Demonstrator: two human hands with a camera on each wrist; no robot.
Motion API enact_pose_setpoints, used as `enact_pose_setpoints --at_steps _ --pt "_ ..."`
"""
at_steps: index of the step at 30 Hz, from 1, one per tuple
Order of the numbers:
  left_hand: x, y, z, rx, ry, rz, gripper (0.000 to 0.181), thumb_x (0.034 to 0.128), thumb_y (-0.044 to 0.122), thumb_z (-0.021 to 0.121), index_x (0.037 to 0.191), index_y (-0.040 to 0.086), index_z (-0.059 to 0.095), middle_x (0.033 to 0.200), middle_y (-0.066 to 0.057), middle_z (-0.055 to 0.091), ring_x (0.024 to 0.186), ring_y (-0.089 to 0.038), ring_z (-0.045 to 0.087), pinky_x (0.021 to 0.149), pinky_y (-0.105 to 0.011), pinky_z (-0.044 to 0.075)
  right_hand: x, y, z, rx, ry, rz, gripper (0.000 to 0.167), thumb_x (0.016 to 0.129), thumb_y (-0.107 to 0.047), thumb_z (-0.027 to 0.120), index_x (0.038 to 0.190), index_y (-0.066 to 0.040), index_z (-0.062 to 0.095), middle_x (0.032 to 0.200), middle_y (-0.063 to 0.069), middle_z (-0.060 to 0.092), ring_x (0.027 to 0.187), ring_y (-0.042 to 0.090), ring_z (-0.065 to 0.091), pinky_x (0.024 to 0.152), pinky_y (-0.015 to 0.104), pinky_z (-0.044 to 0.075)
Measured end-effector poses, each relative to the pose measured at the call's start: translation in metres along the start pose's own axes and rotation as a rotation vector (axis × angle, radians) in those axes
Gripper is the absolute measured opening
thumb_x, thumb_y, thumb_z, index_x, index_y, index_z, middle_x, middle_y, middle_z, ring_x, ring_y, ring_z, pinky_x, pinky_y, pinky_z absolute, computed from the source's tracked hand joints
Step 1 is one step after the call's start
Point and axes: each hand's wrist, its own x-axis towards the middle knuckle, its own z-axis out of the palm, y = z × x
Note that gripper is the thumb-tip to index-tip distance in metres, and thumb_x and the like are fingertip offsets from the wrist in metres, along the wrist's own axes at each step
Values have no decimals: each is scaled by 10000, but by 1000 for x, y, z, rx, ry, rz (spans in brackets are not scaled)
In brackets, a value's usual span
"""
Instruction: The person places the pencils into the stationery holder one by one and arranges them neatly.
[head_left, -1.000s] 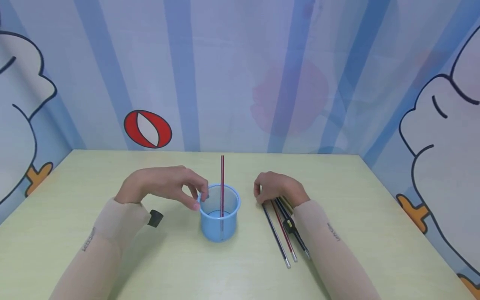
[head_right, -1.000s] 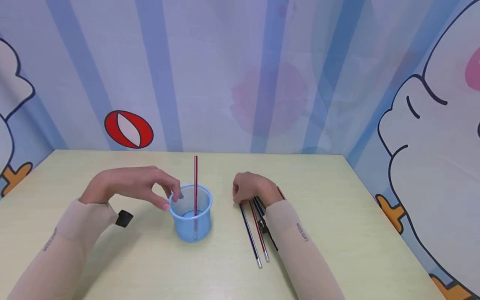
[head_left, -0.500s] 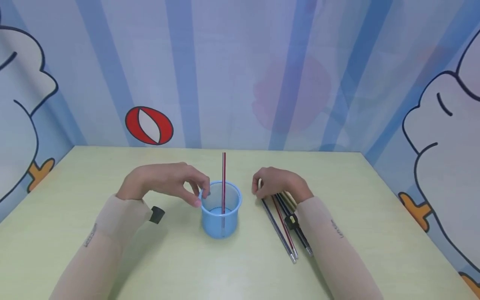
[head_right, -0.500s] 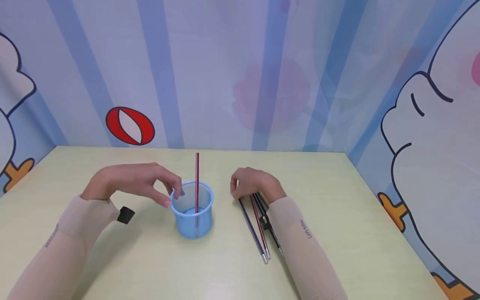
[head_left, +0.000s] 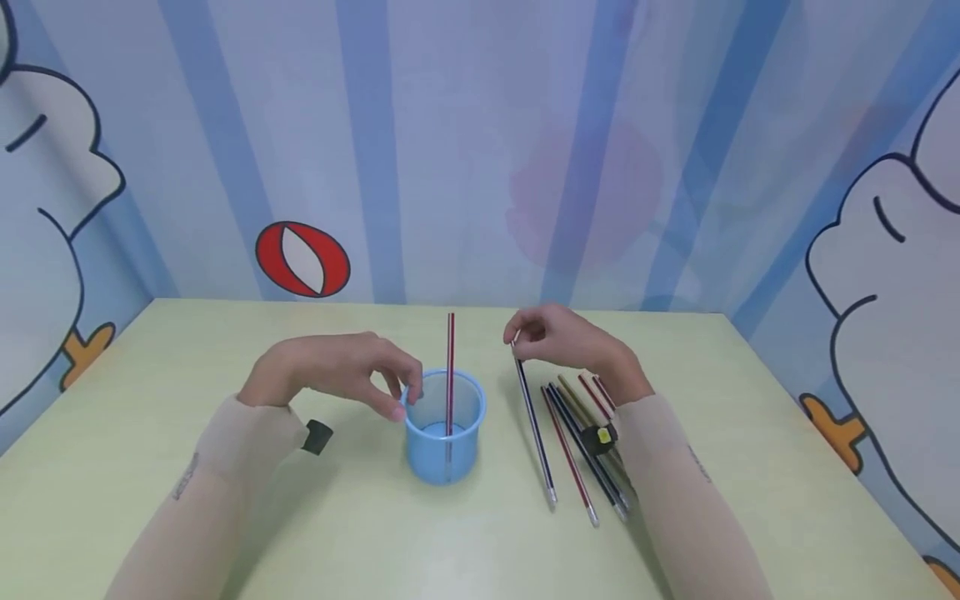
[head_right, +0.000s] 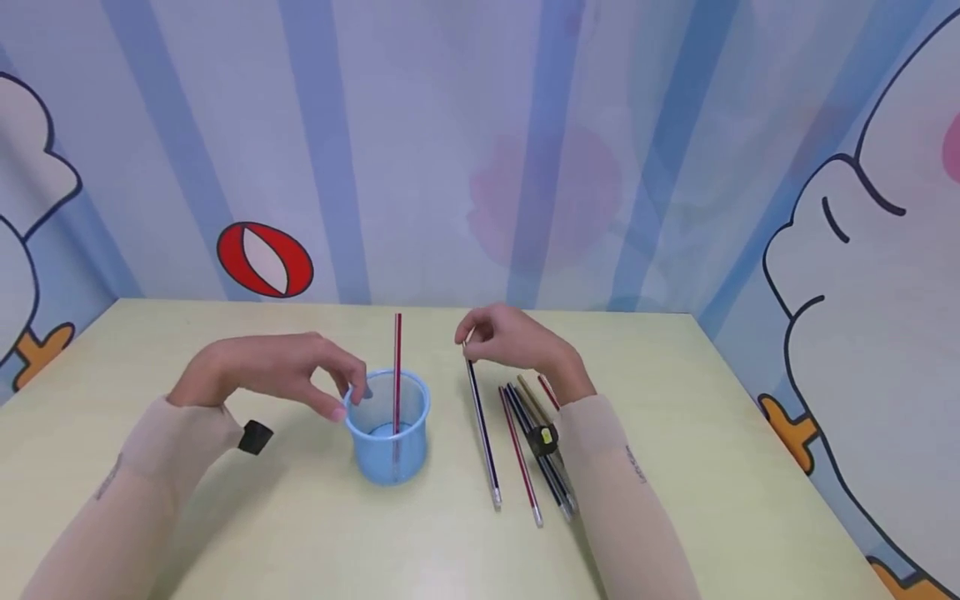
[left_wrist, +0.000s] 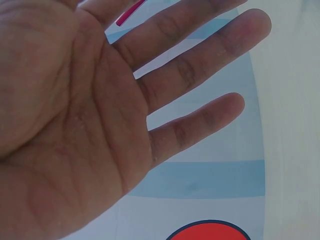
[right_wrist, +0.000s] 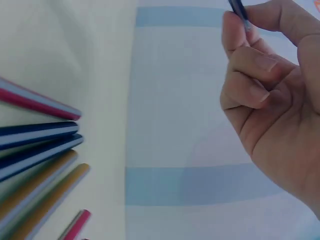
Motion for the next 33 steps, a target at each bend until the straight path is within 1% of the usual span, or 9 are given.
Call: enact_pose_setpoints --at_steps 3,5,8,12,17,22,28,33 --pt "-1 0 1 5 1 0 150 903 197 753 1014 134 675 1017 37 670 1028 -158 663 907 -352 527 -3 -5 -2 42 51 -39 173 916 -80 584 1074 -78 655 876 80 645 781 227 543 731 374 480" --pt "-1 0 1 5 2 0 148 902 194 753 1012 133 675 1018 29 672 1026 -156 664 909 -352 526 -5 -9 -4 65 78 -66 172 924 -79 577 1079 -71 650 880 92 631 782 221 536 741 401 478" --pt "-1 0 1 6 2 4 144 902 187 753 1009 129 676 1014 31 671 1024 -155 665 909 -350 526 -8 -14 -7 79 128 -101 156 940 -95 580 1080 -75 645 898 102 620 799 228 551 764 399 488" --pt "-1 0 1 9 3 3 146 900 187 754 1009 129 676 1010 45 670 1026 -155 665 907 -351 526 -12 -19 -11 103 198 -147 143 954 -106 590 1084 -73 641 907 116 611 784 237 552 725 330 483" --pt "0 1 0 -1 0 -12 153 899 190 756 1014 127 676 1016 34 672 1037 -163 660 904 -353 526 -17 -25 -15 122 272 -191 145 959 -109 613 1098 -78 640 916 123 616 765 228 553 687 308 474" --pt "1 1 1 -6 -6 -16 143 904 193 751 1012 138 676 1016 43 669 1042 -162 657 907 -354 524 -21 -29 -19 136 318 -231 155 961 -99 635 1110 -56 639 934 123 627 769 218 576 701 285 492" --pt "2 1 2 -3 -5 -7 127 903 199 752 1000 162 679 1001 66 667 1036 -157 659 906 -360 524 -26 -36 -22 184 364 -290 153 960 -83 643 1108 -45 638 956 106 634 745 203 566 670 276 477" --pt "2 1 1 -1 -5 -8 133 903 208 754 1003 158 681 1002 67 668 1039 -158 657 903 -361 523 -27 -40 -23 251 427 -339 119 956 -91 650 1074 -90 657 916 51 644 723 173 567 636 260 464"
